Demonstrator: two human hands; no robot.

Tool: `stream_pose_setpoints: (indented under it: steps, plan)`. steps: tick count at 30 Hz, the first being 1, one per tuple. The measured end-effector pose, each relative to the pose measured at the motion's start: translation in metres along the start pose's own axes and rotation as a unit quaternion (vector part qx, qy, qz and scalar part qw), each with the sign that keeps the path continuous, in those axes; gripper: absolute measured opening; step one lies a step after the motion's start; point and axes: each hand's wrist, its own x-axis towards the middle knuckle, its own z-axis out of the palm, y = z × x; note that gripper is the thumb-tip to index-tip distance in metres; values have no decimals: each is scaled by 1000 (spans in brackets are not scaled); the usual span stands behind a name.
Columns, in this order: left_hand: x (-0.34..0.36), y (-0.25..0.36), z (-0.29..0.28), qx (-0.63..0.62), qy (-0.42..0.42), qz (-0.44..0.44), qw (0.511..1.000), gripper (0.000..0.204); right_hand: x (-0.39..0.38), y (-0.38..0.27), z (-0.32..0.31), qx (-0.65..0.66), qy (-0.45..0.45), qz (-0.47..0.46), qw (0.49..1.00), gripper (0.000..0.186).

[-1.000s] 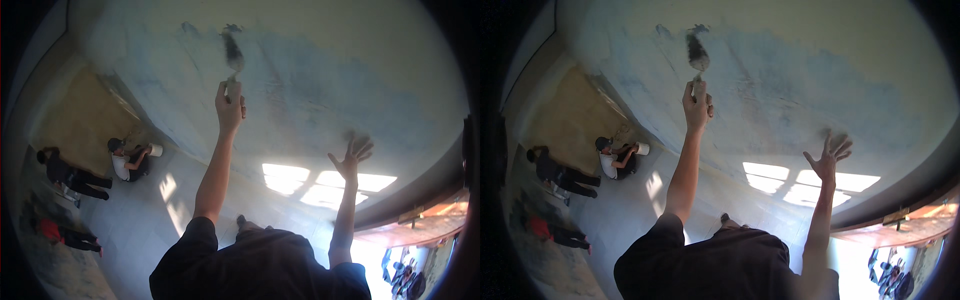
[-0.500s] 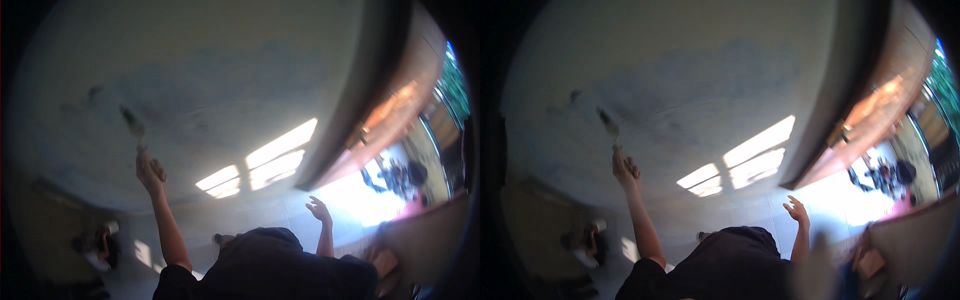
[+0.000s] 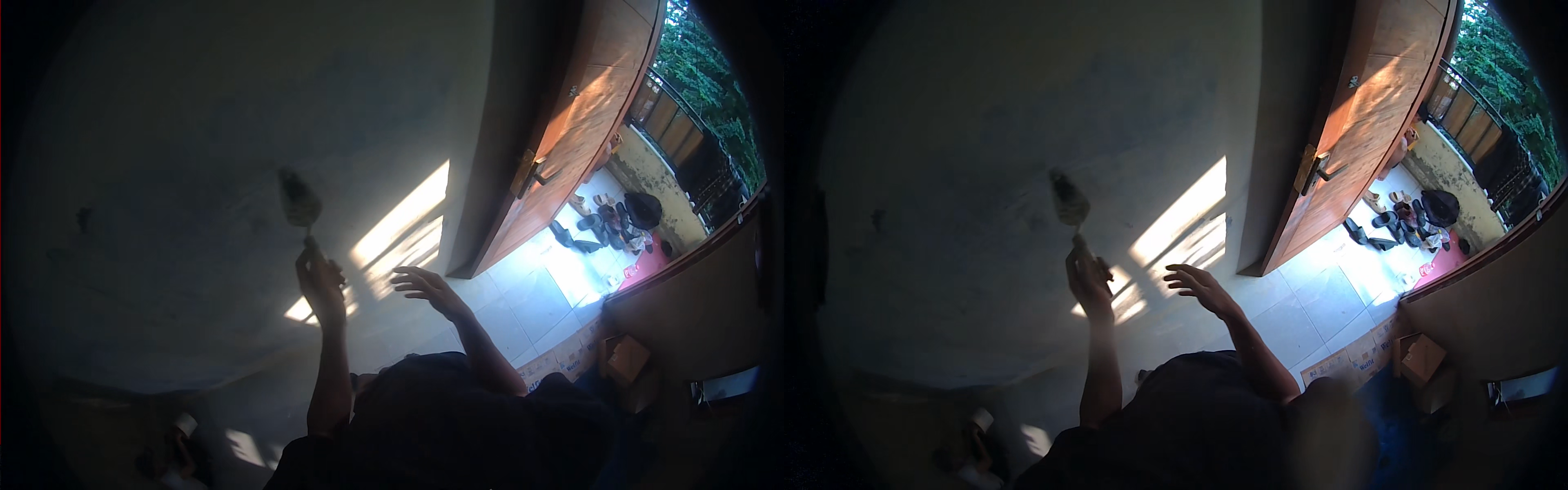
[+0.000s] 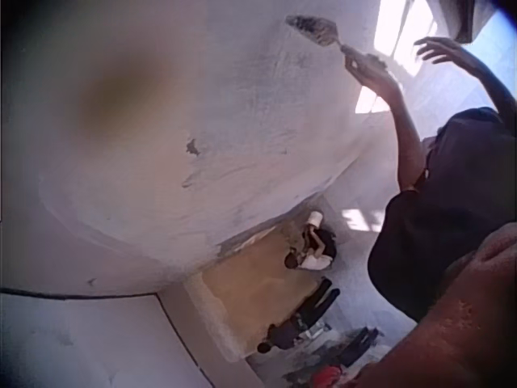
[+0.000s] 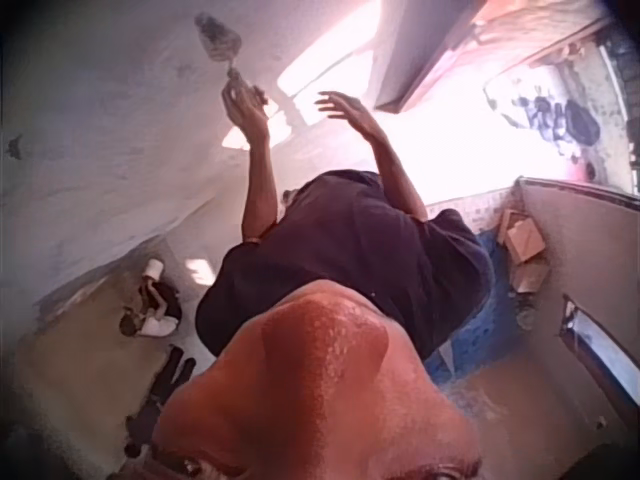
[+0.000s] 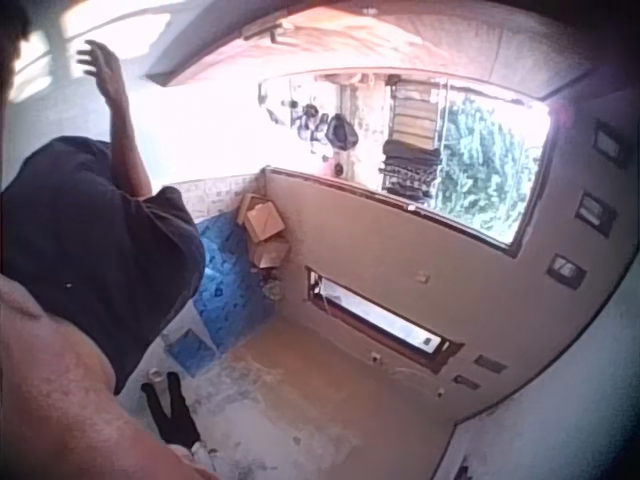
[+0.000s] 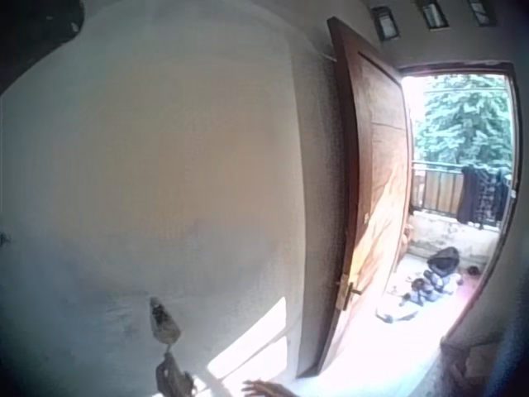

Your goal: The person scrapes the wall and ceiling using a trowel.

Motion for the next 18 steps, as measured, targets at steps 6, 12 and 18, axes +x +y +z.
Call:
stream_pose_setpoints:
  steps: [6,12,18]
  plan:
    - [-15,-29,50,106,-126,49,985,37,39,-39,68,84,62,-57,993,42]
    - [22,-20,-17,152,-100,-5,983,34,76,-37,44,83,180,43,979,34]
    - [77,34,-102,282,128,278,909,45,75,-60,3,-137,292,-127,938,22]
